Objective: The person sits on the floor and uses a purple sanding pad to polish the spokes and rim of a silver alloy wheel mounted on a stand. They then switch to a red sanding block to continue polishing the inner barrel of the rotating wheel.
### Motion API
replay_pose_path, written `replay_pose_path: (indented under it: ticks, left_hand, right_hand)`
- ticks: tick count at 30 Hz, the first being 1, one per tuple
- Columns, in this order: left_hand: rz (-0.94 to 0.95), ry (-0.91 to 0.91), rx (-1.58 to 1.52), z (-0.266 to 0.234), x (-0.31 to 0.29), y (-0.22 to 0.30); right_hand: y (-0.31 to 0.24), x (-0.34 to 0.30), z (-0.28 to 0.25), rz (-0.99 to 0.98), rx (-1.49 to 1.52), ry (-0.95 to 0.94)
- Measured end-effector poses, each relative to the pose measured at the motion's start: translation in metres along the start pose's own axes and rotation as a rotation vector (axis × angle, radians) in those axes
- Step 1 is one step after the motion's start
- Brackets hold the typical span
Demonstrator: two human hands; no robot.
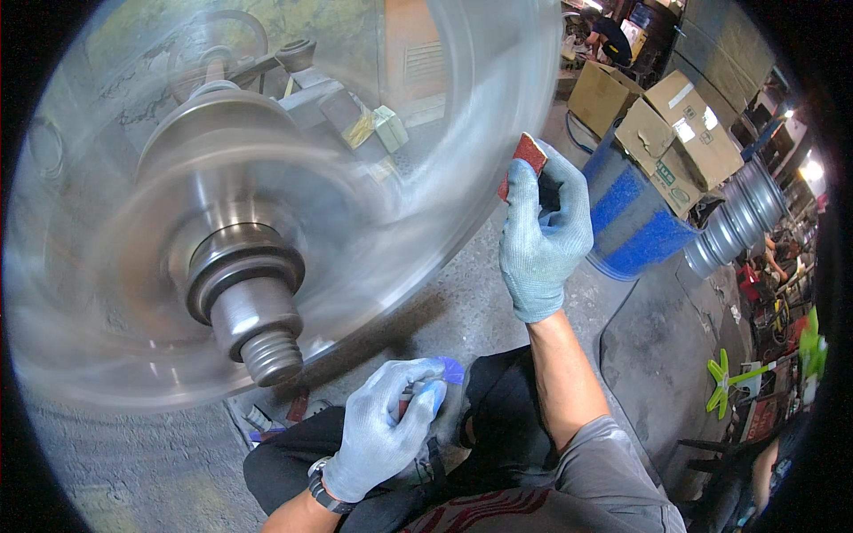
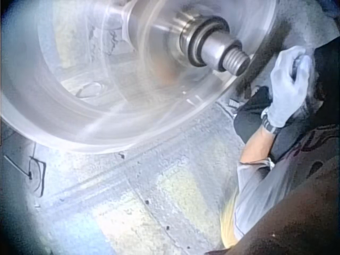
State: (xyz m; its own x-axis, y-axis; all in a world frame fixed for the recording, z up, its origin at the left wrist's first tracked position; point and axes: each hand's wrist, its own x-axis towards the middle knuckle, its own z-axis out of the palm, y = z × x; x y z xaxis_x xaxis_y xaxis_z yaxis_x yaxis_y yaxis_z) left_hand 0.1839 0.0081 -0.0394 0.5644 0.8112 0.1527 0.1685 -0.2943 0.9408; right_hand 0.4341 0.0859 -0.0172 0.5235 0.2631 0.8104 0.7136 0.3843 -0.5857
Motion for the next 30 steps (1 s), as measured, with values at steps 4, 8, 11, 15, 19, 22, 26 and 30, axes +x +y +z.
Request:
replay_pose_path:
  ticks: [4,8,11,15,19,22,26,30]
  left_hand:
    - [0.008,0.008,0.009,-0.0001,-0.0005,-0.0004]
    - [0.011,0.01,0.005,0.0005,-0.0007,-0.0002]
    - [-0.001,0.002,-0.001,0.0004,-0.0007,0.0001]
    - [-0.006,0.008,0.004,0.0008,-0.0005,0.0008]
    - [0.004,0.011,0.012,0.0005,-0.0001,0.0015]
    - [0.014,0.005,0.014,0.0006,0.0005,0.0015]
    - [0.01,0.003,0.002,0.0,-0.0001,0.0012]
    - [0.022,0.009,-0.006,0.0007,-0.0001,-0.0002]
  right_hand:
    - [-0.001,-0.0008,0.0011,-0.022,-0.02,-0.003]
    - [-0.0014,-0.001,0.0,-0.003,-0.002,-0.006]
    - [-0.0029,-0.0014,-0.0001,0.002,-0.005,-0.002]
    - [-0.0019,-0.0014,-0.0001,0.007,-0.031,-0.006]
    - [-0.0023,-0.002,0.0004,0.012,-0.044,-0.007]
    - [0.0011,-0.002,0.0009,-0.026,-0.015,0.009]
    - [-0.0039,-0.0024,0.0015,0.002,0.002,0.0]
    - [-0.0001,-0.002,0.0016,-0.044,-0.005,-0.001]
